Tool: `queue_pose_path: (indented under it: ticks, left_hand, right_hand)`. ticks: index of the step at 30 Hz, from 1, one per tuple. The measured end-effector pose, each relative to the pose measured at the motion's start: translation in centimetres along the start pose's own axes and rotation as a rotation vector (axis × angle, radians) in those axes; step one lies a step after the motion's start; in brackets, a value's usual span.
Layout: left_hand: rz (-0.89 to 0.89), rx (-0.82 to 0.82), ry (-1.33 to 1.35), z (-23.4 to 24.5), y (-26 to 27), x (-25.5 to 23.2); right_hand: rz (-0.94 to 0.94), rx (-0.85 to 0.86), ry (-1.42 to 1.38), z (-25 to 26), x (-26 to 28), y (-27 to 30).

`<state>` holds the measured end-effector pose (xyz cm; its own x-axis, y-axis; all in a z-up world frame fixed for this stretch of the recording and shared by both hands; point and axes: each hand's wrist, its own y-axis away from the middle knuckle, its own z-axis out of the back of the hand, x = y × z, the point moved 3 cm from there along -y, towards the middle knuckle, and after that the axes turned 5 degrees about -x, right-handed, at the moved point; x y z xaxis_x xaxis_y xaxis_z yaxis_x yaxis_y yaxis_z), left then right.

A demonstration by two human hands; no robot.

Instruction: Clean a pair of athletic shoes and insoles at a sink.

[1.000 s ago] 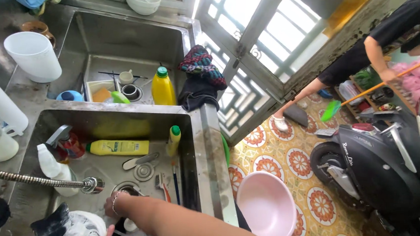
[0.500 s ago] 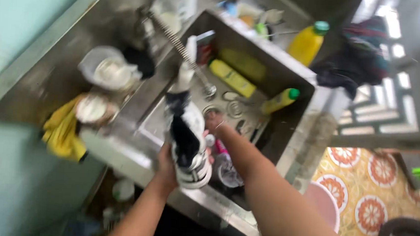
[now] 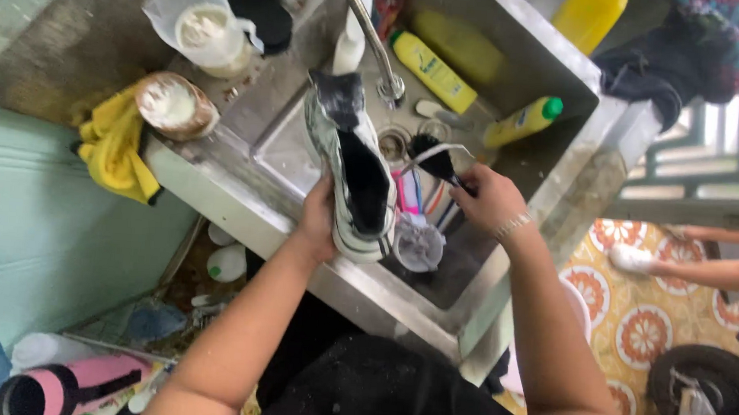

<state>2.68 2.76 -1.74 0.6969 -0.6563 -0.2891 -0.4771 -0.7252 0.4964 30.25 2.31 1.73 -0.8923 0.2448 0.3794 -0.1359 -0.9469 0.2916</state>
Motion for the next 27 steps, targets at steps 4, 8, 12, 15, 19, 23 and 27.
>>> queue_pose_path:
  ticks: [4, 8, 12, 15, 19, 23, 27]
  left_hand:
    - [0.074, 0.045, -0.007, 0.2, -0.3, 2.1]
    - [0.047, 0.109, -0.074, -1.4, -0.8, 3.6]
    - [0.079, 0.090, -0.113, -2.1, -0.3, 4.1]
    - [0.080, 0.114, -0.116, -2.2, -0.3, 4.1]
    - [0.072, 0.109, -0.127, -2.4, -0.3, 4.1]
    - [0.048, 0.142, -0.129, -2.1, -0.6, 4.2]
    - [0.089, 0.123, -0.169, -2.6, -0.3, 4.1]
  right_hand:
    - [-0.019, 0.007, 0.049, 2.9, 1.3, 9.9]
    - [-0.038, 0.074, 0.298, 0.7, 1.2, 11.9]
    - [0.147, 0.095, 0.588, -4.5, 0.0, 11.0]
    - [0.156, 0.153, 0.607, -8.2, 0.9, 9.3]
    - [-0.001, 0.205, 0.458, -14.7, -0.6, 6.1]
    - [0.160, 0.225, 0.488, -19.1, -3.2, 4.7]
    - [0.049, 0.241, 0.492, -13.6, -2.1, 6.0]
